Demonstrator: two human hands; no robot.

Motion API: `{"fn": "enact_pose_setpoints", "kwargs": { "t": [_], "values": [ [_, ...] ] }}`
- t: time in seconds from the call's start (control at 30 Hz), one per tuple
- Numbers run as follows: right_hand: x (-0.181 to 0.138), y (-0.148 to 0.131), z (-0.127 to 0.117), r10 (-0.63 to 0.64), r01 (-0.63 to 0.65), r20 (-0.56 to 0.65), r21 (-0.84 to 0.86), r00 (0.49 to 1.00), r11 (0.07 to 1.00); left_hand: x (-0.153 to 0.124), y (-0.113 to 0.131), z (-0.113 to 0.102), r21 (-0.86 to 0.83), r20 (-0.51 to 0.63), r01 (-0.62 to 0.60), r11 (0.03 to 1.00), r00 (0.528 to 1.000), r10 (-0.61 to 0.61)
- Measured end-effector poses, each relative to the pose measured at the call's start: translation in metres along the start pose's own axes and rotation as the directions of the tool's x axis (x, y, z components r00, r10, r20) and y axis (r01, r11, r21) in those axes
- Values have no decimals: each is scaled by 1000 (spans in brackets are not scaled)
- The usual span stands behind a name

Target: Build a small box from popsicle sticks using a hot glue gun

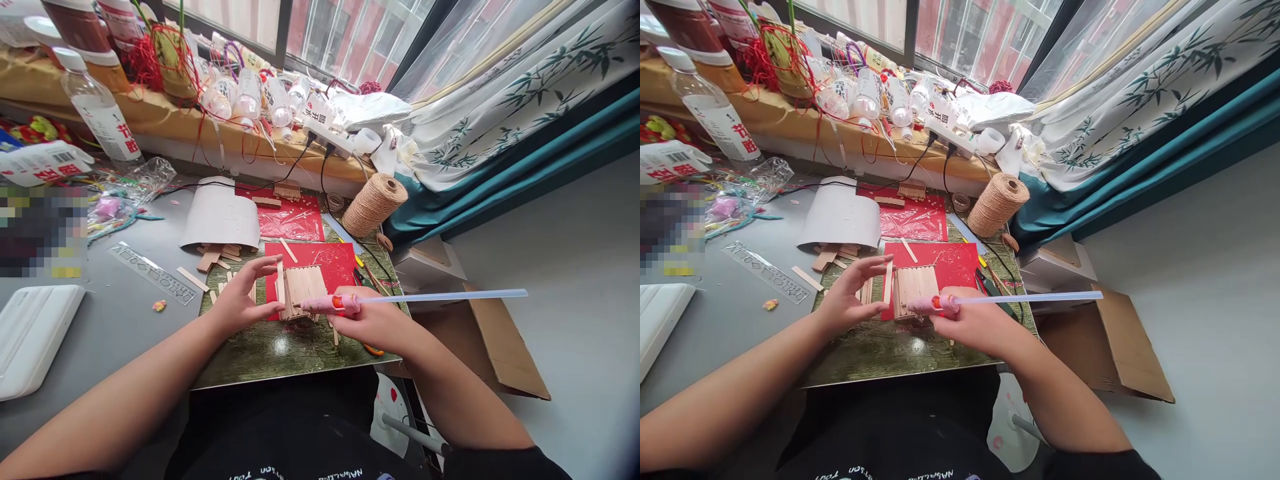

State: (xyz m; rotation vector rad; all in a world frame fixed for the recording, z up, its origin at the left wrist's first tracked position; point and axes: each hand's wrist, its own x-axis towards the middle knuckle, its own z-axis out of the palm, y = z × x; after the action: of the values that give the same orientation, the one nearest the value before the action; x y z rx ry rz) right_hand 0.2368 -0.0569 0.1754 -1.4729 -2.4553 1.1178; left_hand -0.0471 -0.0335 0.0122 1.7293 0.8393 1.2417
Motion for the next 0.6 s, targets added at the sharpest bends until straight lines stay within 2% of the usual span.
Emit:
{"fn": "enact_pose_setpoints", "kwargs": {
  "t": [0.2,0.43,0.53,0.6],
  "values": [
    [-3,-4,3,-7,4,-59,-65,998,998,-1,0,0,7,3,-1,1000,1000,1],
    [-5,-1,1,28,-33,-58,-84,998,996,1,3,0,44,5,-18,999,1000,18],
    [-7,5,-2,14,-16,-68,-26,998,1000,2,6,0,104,12,-60,993,998,59],
    [-9,13,-3,-17,25,-90,87,996,996,2,9,3,159,21,-64,985,998,61]
  ]
}}
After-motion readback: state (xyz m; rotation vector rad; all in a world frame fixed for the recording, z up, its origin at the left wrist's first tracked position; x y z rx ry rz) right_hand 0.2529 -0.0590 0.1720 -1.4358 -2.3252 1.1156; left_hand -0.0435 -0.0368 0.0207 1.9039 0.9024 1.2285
